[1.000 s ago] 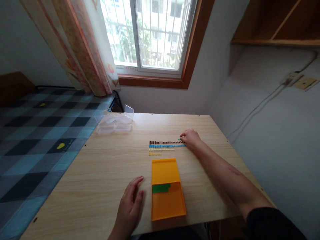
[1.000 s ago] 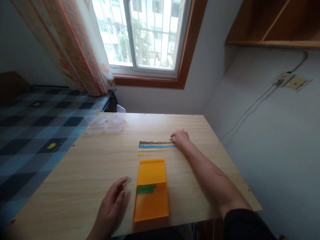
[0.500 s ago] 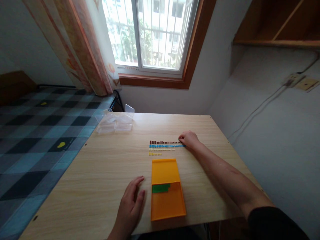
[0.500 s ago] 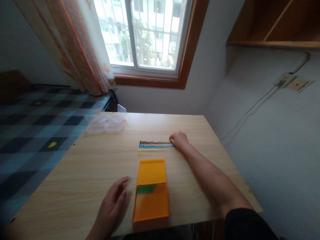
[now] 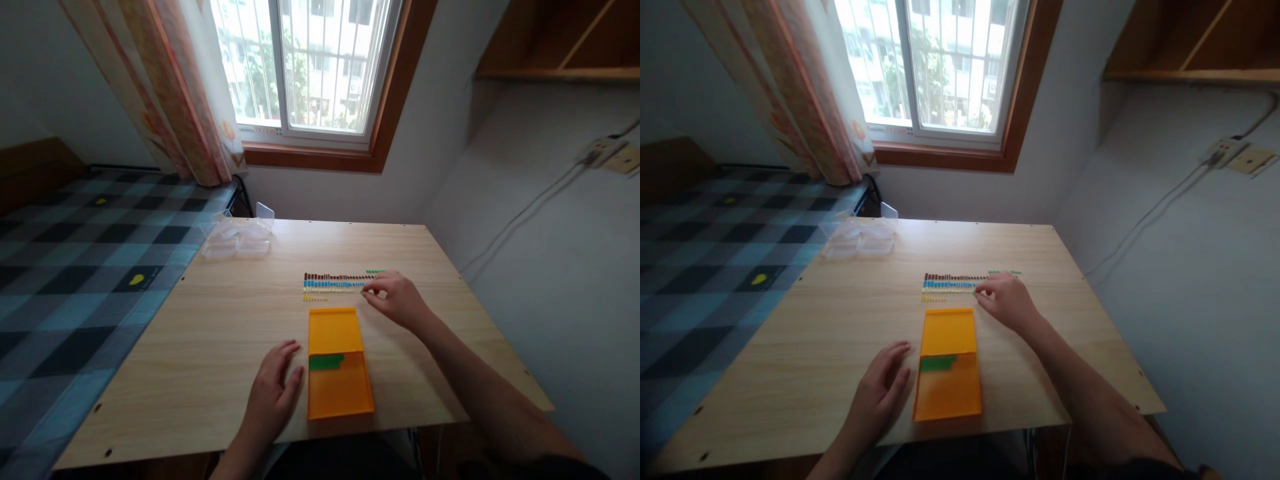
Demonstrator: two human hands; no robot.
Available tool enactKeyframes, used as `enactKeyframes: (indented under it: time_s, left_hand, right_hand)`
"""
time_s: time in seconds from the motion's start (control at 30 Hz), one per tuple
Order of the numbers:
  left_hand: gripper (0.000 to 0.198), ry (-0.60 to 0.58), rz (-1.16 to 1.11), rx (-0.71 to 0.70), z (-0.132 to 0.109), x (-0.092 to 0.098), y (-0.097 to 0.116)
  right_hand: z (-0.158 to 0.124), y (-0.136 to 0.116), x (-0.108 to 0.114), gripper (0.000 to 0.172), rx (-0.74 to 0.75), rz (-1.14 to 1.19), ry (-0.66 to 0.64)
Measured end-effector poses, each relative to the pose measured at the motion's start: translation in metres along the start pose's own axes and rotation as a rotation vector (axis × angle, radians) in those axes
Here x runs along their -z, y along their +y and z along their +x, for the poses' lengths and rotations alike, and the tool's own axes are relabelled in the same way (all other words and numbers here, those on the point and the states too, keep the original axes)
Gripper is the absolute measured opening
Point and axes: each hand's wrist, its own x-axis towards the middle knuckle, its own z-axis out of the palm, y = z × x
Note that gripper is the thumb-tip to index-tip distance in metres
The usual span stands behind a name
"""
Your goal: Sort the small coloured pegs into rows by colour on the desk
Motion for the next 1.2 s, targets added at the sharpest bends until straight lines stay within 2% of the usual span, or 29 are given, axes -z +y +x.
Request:
enactKeyframes:
  time_s: [0.1, 0.17, 0.3, 0.4, 0.53, 0.73, 0.87, 1.2]
  left_hand:
    - [0.029, -0.022, 0.020, -0.012, 0.000, 0.001, 0.005]
    - [0.027, -0.033, 0.033, -0.030, -0.001, 0.002, 0.009]
    - [0.022, -0.042, 0.069, -0.124, -0.004, 0.001, 0.020]
    - [0.022, -0.053, 0.078, -0.188, -0.006, -0.003, 0.028]
    - [0.022, -0.065, 0.064, -0.247, -0.008, -0.009, 0.031]
    - [0.022, -0.043, 0.049, -0.252, -0.004, -0.010, 0.027]
    - [0.019, -0.049, 0.044, -0.249, 0.002, -0.013, 0.026]
    - [0.021, -0.049, 0.077, -0.244, 0.008, -0.021, 0.023]
  right_hand:
    - [-0.056, -0.039, -0.009, 0.016, 0.131, 0.129, -0.078]
    - [-0.085, -0.060, -0.024, 0.012, 0.141, 0.141, -0.145]
    - [-0.112, -0.081, -0.052, 0.010, 0.084, 0.096, -0.219]
    - [-0.115, -0.085, -0.064, 0.010, 0.084, 0.056, -0.244]
    - [-0.115, -0.086, -0.068, 0.010, 0.077, 0.042, -0.241]
    - [-0.116, -0.075, -0.071, 0.008, -0.042, 0.059, -0.169]
    - [-0.115, -0.067, -0.072, 0.007, -0.070, 0.035, -0.155]
    - [-0.118, -0.052, -0.062, 0.015, 0.102, 0.072, -0.091]
